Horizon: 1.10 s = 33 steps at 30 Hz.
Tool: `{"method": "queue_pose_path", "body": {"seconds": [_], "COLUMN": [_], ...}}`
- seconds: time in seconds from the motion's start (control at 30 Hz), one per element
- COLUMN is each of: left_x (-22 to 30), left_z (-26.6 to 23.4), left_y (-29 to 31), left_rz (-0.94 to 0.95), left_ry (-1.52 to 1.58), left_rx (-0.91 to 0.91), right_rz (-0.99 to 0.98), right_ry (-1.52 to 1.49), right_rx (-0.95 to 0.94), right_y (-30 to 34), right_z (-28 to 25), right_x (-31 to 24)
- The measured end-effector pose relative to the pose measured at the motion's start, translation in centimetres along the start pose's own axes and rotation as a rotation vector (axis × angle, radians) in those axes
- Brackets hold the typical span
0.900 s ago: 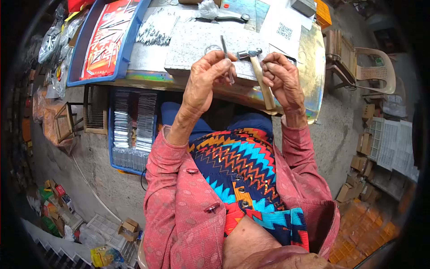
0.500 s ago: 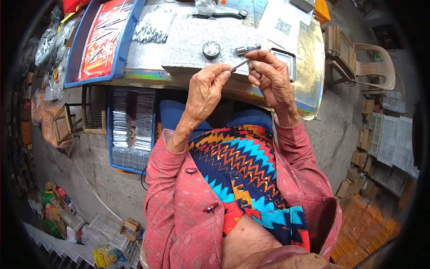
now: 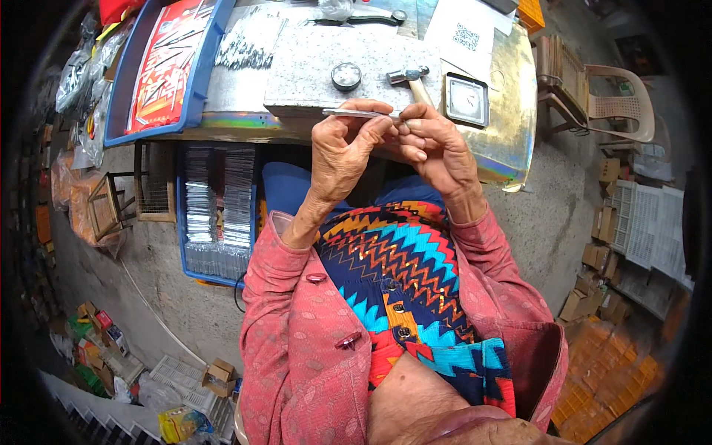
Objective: The person assembles metal components by attaching small parts to metal strips by hand, tapping them with a hammer on a block, and sorting metal strips between containers on a workbench.
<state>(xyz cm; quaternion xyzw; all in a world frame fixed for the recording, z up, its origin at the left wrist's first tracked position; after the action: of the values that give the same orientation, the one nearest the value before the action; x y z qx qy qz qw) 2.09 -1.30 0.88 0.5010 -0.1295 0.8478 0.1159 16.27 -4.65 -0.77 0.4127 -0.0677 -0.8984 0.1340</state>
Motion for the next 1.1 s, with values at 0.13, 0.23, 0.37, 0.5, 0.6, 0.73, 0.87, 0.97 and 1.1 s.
{"method": "queue_pose_path", "body": {"seconds": [0.13, 0.23, 0.37, 0.5, 0.6, 0.73, 0.87, 0.97, 1.1], "left_x": [-0.7, -1.6, -2.4, -3.1, -3.5, -3.8, -4.0, -4.2, -4.0], "left_z": [-0.7, -1.3, -1.9, -2.3, -2.6, -2.5, -2.5, -2.5, -2.3], "left_y": [-0.1, -0.2, -0.1, 0.1, 0.3, 0.5, 0.6, 0.6, 0.6], "left_rz": [-0.01, -0.205, -0.271, -0.375, -0.405, -0.4, -0.411, -0.417, -0.389], "left_ry": [0.043, 0.261, 0.481, 0.654, 0.708, 0.73, 0.753, 0.746, 0.727], "left_rx": [-0.022, 0.079, 0.104, 0.103, 0.104, 0.143, 0.143, 0.13, 0.119], "right_rz": [0.01, -0.078, -0.158, -0.161, -0.179, -0.179, -0.177, -0.184, -0.195], "right_ry": [0.107, 0.178, 0.269, 0.274, 0.29, 0.351, 0.416, 0.413, 0.411], "right_rx": [0.06, 0.041, 0.036, 0.054, 0.058, 0.115, 0.135, 0.151, 0.152], "right_y": [0.3, 0.5, 0.4, 0.3, 0.2, 0.2, 0.3, 0.3, 0.3], "right_z": [0.5, 1.0, 1.0, 1.1, 1.3, 1.6, 1.8, 1.6, 1.6], "right_x": [0.3, 0.5, 0.7, 0.8, 1.0, 1.0, 0.9, 0.9, 1.0]}}
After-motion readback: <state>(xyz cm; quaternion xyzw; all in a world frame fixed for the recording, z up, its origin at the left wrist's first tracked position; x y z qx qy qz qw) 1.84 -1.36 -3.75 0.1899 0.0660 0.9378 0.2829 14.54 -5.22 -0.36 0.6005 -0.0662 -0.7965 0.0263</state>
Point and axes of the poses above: each hand's wrist, its own y-axis away from the middle knuckle, its own z-axis out of the palm, x = y × z, the point moved 3 cm from there along -y, towards the middle knuckle, and after that the axes turned 15 degrees about y, right-handed, at the moved point
